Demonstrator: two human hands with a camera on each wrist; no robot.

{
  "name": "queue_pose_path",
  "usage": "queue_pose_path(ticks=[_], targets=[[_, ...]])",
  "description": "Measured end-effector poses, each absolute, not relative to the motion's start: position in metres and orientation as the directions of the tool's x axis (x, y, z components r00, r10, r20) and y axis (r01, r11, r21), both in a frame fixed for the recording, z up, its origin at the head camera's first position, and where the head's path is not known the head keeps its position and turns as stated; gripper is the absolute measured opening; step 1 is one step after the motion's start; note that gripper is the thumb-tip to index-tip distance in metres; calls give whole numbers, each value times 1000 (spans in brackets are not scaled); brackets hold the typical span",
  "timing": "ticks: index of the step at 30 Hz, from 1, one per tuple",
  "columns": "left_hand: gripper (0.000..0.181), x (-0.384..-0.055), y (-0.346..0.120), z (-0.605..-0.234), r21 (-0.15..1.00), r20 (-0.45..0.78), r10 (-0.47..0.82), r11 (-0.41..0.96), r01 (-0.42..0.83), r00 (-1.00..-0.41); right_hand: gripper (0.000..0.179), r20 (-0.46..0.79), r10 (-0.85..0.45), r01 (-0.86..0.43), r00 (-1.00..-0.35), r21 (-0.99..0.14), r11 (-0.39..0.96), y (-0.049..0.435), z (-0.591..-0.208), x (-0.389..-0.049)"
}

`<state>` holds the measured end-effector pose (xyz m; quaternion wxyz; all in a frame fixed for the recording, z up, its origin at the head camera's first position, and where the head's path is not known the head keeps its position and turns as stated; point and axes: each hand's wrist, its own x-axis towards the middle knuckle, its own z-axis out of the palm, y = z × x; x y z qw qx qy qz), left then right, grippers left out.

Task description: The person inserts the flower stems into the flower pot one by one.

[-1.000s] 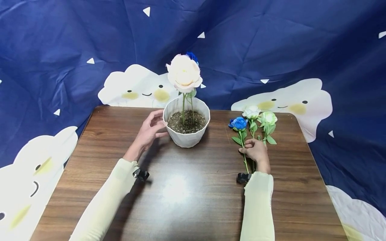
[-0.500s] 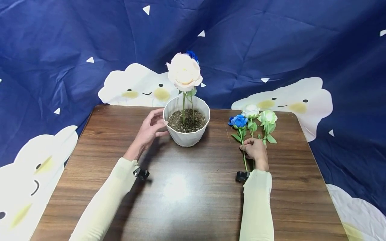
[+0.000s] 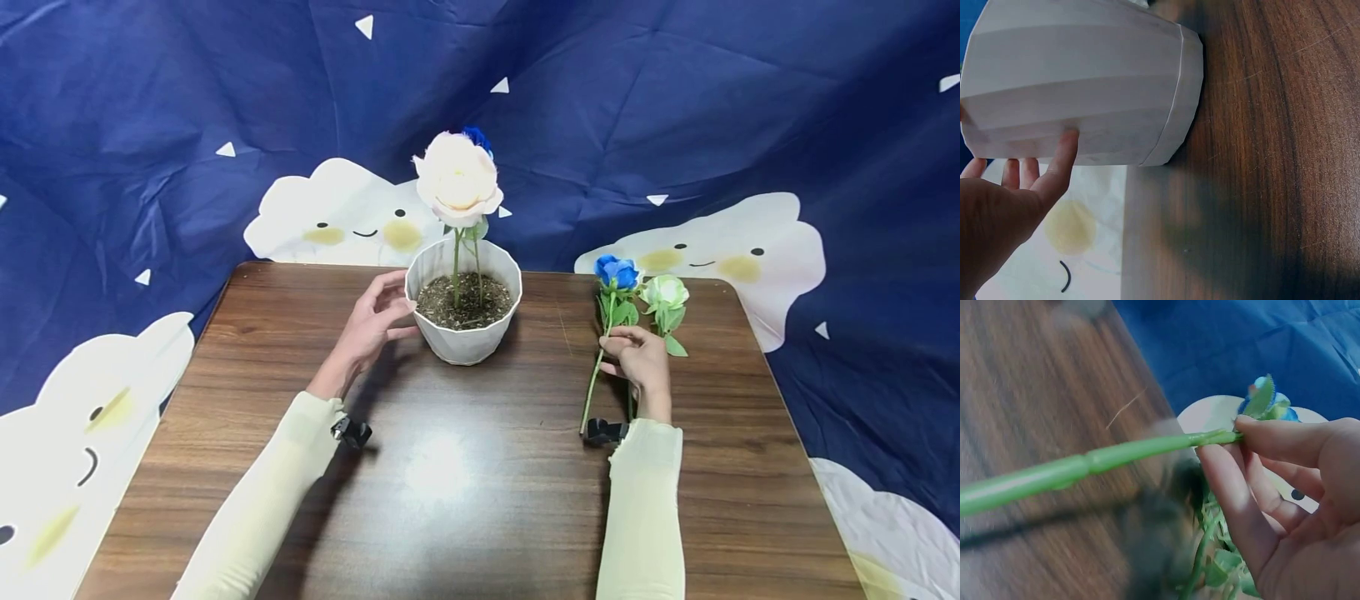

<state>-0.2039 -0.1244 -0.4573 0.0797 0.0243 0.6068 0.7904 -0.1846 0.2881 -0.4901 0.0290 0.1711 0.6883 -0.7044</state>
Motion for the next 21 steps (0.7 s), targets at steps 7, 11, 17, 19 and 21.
queue_pose_path(ticks=[7,11,17,19,21], targets=[[59,-204,-125,-458,962,-53,161,-255,-93,-986,18,-295,247,260,-923,-951,-165,280,-487,-188],[59,-204,-125,-459,962,-51,162,-257,-92,-986,18,-280,271,214,-921,-944,-250,276,-486,-190],[59,-204,-125,-459,963,-57,159,-252,-96,-986,16,-255,320,135,-912,-926,-353,268,-483,-193],[59,-204,-125,-458,963,-58,159,-252,-97,-986,16,-234,341,102,-910,-926,-365,266,-482,-194],[59,-204,-125,-458,963,-58,158,-250,-97,-986,16,-209,354,70,-912,-928,-366,263,-480,-195]])
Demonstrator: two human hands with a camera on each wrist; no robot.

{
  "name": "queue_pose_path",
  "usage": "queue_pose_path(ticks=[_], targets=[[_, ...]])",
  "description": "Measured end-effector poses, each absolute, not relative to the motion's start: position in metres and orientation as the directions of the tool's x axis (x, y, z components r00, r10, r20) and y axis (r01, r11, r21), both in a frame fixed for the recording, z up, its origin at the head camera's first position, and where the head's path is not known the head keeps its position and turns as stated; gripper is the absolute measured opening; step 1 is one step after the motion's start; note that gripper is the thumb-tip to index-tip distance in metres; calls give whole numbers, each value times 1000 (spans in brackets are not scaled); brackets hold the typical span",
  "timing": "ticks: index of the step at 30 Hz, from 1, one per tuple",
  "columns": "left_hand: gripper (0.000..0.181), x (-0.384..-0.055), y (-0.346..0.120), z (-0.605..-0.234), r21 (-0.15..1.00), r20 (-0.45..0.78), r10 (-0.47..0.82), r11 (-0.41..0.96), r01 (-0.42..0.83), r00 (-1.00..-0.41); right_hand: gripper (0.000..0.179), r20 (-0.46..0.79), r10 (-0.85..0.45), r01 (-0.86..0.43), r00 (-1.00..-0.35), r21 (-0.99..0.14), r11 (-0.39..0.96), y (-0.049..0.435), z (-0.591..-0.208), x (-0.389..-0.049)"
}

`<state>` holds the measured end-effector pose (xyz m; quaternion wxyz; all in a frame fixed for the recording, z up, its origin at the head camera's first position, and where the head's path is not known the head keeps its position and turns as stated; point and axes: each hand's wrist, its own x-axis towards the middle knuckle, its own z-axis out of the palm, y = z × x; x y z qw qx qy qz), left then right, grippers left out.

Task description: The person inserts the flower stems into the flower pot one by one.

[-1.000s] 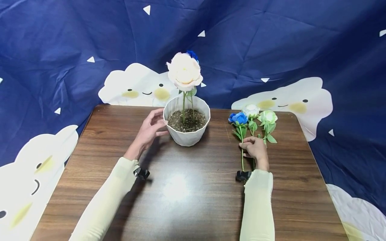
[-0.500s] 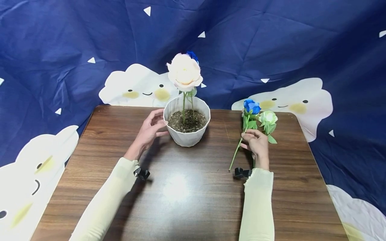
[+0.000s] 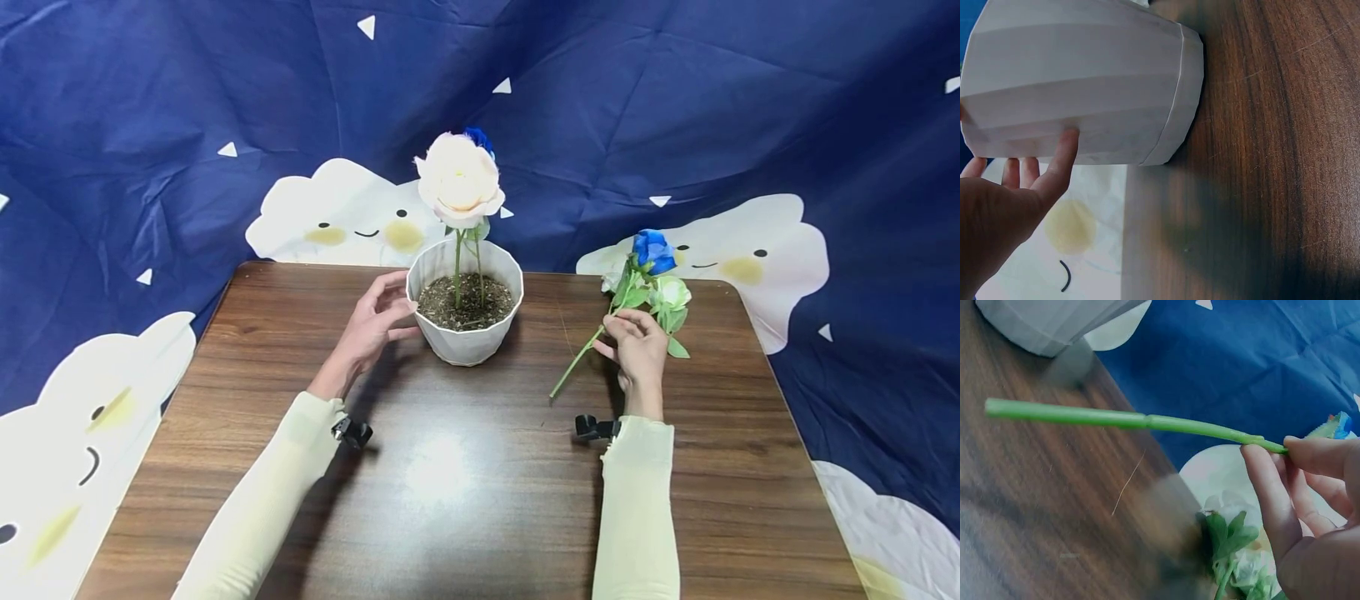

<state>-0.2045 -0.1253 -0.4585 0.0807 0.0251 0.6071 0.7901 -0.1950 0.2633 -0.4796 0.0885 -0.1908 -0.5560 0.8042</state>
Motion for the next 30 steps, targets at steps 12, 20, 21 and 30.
queue_pose_path(ticks=[12,20,21,30], targets=[[59,-204,-125,-458,963,-57,160,-250,-96,-986,16,-112,401,-55,-909,-922,-383,252,-460,-200],[59,-204,-125,-457,963,-58,163,-251,-98,-985,17,-59,424,-115,-904,-920,-374,246,-446,-203],[59,-204,-125,-457,963,-58,163,-249,-98,-985,17,-47,425,-127,-904,-920,-372,245,-444,-203],[59,-204,-126,-457,965,-60,161,-243,-99,-985,18,26,410,-188,-912,-914,-359,235,-425,-207]])
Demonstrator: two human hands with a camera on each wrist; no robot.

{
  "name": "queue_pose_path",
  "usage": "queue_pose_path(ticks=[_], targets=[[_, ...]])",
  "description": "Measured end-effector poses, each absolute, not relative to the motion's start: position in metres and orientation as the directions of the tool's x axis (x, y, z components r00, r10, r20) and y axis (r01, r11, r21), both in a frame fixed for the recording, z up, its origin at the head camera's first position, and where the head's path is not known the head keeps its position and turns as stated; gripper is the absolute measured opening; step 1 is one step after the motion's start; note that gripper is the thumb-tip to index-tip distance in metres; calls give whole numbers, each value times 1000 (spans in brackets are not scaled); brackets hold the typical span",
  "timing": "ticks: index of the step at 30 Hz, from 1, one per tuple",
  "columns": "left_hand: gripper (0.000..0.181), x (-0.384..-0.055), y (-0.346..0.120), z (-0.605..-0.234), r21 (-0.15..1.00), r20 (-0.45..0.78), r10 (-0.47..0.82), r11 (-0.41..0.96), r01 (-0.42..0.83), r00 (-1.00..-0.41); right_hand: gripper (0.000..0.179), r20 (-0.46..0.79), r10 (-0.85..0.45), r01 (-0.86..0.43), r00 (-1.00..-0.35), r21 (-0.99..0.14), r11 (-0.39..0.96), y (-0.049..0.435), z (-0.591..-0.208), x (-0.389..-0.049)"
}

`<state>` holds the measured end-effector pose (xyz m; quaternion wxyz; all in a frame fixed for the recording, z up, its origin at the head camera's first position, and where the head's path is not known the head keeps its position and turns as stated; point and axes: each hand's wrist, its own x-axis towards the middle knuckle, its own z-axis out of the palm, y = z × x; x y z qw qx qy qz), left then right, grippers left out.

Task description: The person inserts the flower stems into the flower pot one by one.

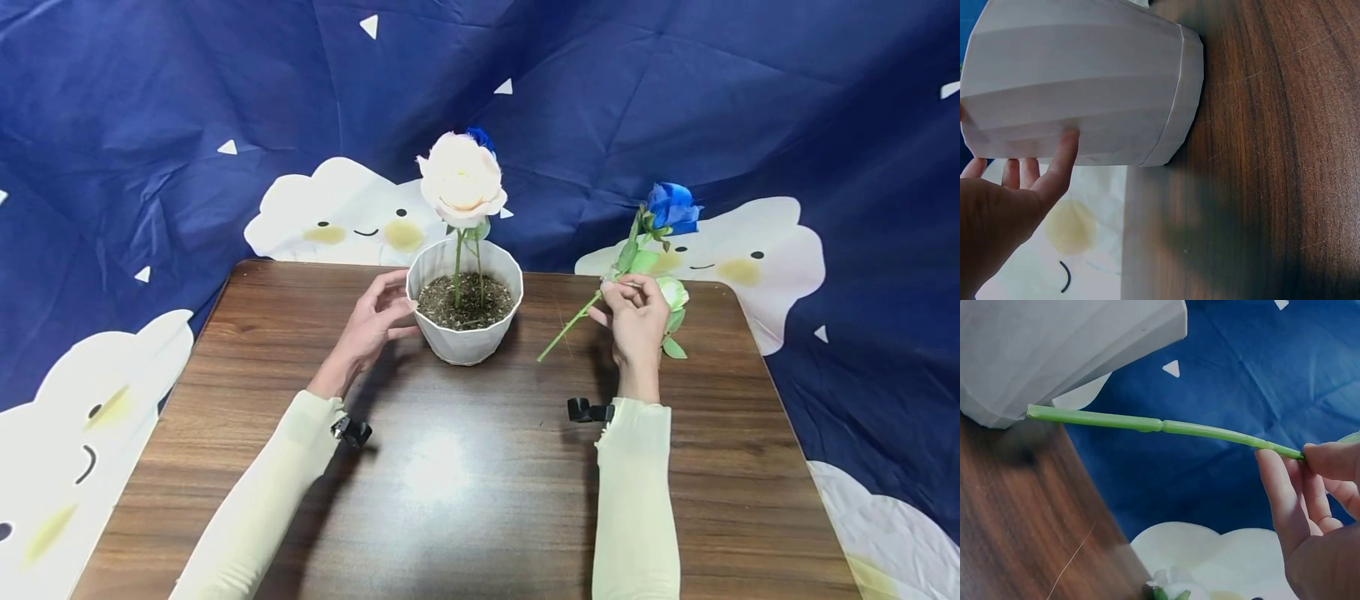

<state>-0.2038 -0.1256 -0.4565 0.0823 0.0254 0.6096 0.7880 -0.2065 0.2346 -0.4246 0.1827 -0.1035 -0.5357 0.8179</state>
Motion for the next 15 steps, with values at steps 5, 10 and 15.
queue_pose_path(ticks=[5,10,15], targets=[[59,-204,-126,-457,964,-62,161,-246,-101,-985,19,51,396,-207,-917,-908,-364,229,-415,-209],[59,-205,-125,-457,963,-63,157,-250,-101,-986,19,86,395,-231,-915,-913,-336,223,-406,-211],[59,-204,-125,-457,964,-63,158,-245,-101,-985,19,126,406,-268,-905,-911,-314,219,-398,-213]])
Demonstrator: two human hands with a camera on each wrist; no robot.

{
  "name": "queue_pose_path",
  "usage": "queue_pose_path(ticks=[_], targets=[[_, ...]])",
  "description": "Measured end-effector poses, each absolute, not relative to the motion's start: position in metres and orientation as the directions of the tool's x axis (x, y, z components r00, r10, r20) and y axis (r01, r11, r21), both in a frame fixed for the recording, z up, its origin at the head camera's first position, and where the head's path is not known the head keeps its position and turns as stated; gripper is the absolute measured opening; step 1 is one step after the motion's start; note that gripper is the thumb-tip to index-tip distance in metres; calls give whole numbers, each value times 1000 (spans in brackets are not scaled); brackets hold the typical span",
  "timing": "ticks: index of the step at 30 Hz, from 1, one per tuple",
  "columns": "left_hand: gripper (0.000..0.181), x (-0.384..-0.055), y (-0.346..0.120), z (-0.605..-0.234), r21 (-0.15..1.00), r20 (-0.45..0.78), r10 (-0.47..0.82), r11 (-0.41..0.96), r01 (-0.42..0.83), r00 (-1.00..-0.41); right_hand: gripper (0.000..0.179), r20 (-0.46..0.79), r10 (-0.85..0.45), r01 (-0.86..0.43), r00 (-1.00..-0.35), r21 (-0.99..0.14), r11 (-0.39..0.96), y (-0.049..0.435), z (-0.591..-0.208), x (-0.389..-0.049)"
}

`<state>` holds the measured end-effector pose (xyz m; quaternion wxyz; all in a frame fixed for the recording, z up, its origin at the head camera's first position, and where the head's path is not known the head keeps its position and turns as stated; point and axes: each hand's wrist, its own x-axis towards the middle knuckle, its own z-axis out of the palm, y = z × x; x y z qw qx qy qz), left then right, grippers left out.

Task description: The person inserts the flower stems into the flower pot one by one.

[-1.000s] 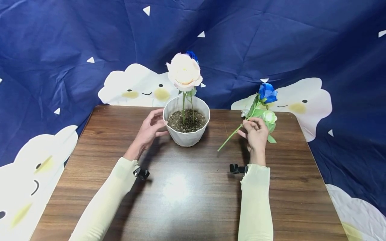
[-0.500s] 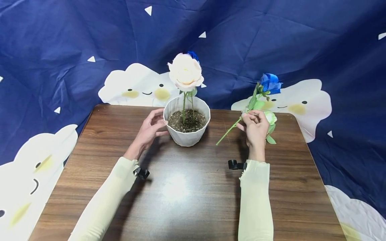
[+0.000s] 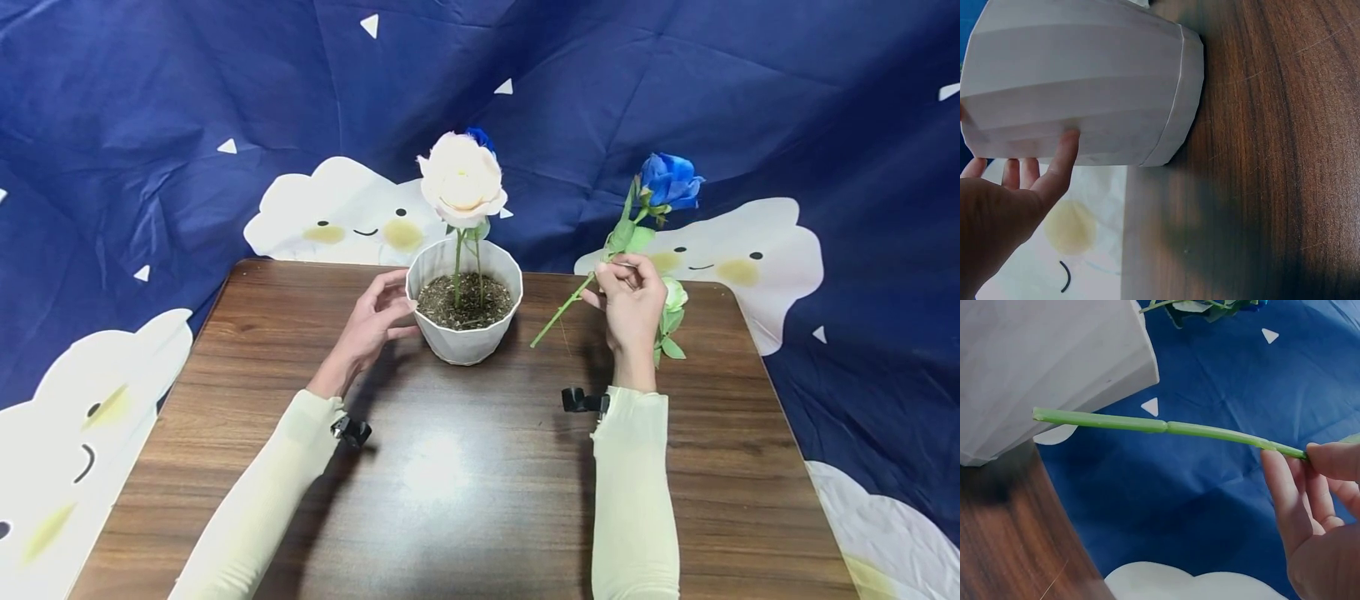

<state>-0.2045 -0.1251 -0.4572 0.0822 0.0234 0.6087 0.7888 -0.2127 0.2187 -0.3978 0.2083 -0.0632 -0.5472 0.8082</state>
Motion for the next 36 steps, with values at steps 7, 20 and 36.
queue_pose_path(ticks=[7,20,36], targets=[[59,-204,-126,-458,962,-61,161,-255,-101,-985,21,162,410,-315,-898,-887,-338,214,-384,-215],[59,-204,-126,-460,961,-65,165,-256,-106,-984,18,271,370,-388,-889,-874,-293,201,-357,-220],[59,-204,-126,-458,962,-61,165,-252,-101,-984,20,430,293,-493,-854,-849,-191,167,-352,-235]])
